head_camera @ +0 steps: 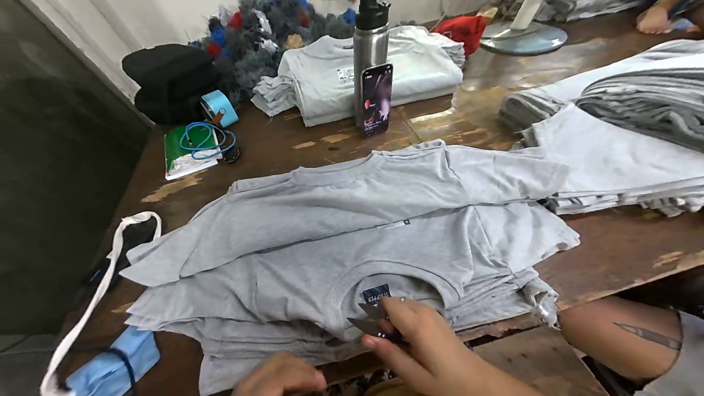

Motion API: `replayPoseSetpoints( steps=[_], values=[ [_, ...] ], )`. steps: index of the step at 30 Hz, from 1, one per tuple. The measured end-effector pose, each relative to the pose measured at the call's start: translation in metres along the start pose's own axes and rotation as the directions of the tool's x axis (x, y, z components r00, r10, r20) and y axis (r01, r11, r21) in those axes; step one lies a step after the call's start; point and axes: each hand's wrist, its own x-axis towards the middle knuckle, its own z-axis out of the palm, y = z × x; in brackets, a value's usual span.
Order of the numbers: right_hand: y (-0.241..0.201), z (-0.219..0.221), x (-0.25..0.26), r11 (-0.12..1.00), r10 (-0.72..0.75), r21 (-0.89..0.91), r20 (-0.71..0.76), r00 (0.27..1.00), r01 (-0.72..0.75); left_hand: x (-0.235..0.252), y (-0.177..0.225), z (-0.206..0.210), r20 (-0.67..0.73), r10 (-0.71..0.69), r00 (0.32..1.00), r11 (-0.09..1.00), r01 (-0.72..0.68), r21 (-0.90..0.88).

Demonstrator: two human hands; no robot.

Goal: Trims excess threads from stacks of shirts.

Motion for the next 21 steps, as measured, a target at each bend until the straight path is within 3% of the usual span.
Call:
replayPoseSetpoints(
  steps=[3, 7, 11, 21],
  values=[
    [0.003, 0.016, 0.005, 0.997, -0.019, 0.071, -0.022, 1.000, 0.020, 0.013, -0.003, 0.016, -0.241, -0.139, 0.961, 0.926, 0.212, 0.312],
    [0.006, 0.041, 0.014, 0.955, -0.047, 0.289, -0.060, 0.997, 0.063, 0.026, -0.005, 0.041, -0.329, -0.196, 0.924, 0.789, 0.348, 0.506],
    [0.008, 0.052, 0.014, 0.886, 0.013, 0.460, -0.146, 0.989, 0.056, 0.030, -0.009, 0.051, -0.350, -0.122, 0.929, 0.763, 0.313, 0.566],
    [0.009, 0.055, 0.012, 0.857, 0.052, 0.513, -0.185, 0.981, 0.051, 0.037, -0.021, 0.056, -0.421, 0.043, 0.906, 0.804, 0.219, 0.553]
  ],
)
